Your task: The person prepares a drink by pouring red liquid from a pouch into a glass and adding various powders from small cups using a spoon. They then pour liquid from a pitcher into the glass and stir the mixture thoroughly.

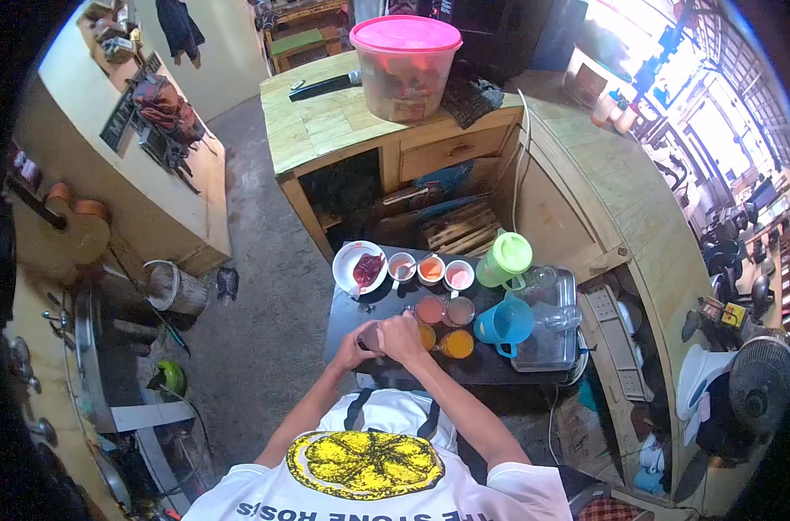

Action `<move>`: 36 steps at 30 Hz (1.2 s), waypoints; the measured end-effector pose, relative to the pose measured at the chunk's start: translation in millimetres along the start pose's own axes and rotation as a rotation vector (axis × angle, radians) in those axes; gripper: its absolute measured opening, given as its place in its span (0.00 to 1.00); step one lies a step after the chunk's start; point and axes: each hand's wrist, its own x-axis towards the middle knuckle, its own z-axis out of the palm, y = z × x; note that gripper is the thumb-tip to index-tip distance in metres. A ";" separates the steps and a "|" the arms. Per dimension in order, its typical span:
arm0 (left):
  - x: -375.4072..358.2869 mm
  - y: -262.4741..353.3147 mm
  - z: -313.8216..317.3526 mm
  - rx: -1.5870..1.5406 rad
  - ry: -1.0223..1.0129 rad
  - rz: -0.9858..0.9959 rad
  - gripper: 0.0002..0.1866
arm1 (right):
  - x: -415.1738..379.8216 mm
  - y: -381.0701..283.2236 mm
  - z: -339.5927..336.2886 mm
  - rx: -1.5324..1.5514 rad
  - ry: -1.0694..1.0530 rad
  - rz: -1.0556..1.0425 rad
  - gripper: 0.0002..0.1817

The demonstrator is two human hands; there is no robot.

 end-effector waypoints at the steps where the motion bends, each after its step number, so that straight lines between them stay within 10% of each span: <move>1: 1.5 -1.1 -0.4 -0.003 -0.004 0.006 0.46 | 0.9 -0.7 -0.3 -0.058 0.063 -0.002 0.09; 16: -0.9 13.1 -2.9 0.033 -0.025 -0.021 0.47 | -10.6 15.1 -8.5 0.060 -0.150 -0.051 0.08; 20: -1.1 8.5 -0.9 -0.021 -0.015 -0.007 0.47 | -9.3 11.8 -13.3 0.153 0.133 -0.042 0.10; 26: -0.9 14.9 -1.7 0.054 -0.019 -0.011 0.47 | -9.8 12.5 -16.8 -0.038 -0.198 0.009 0.10; 32: -1.6 11.9 -1.0 0.052 -0.001 0.008 0.47 | -7.9 4.7 -14.8 0.038 0.213 -0.042 0.12; 36: 1.4 6.9 -0.5 0.066 -0.011 0.003 0.48 | -12.8 10.2 -9.6 -0.018 -0.104 0.003 0.11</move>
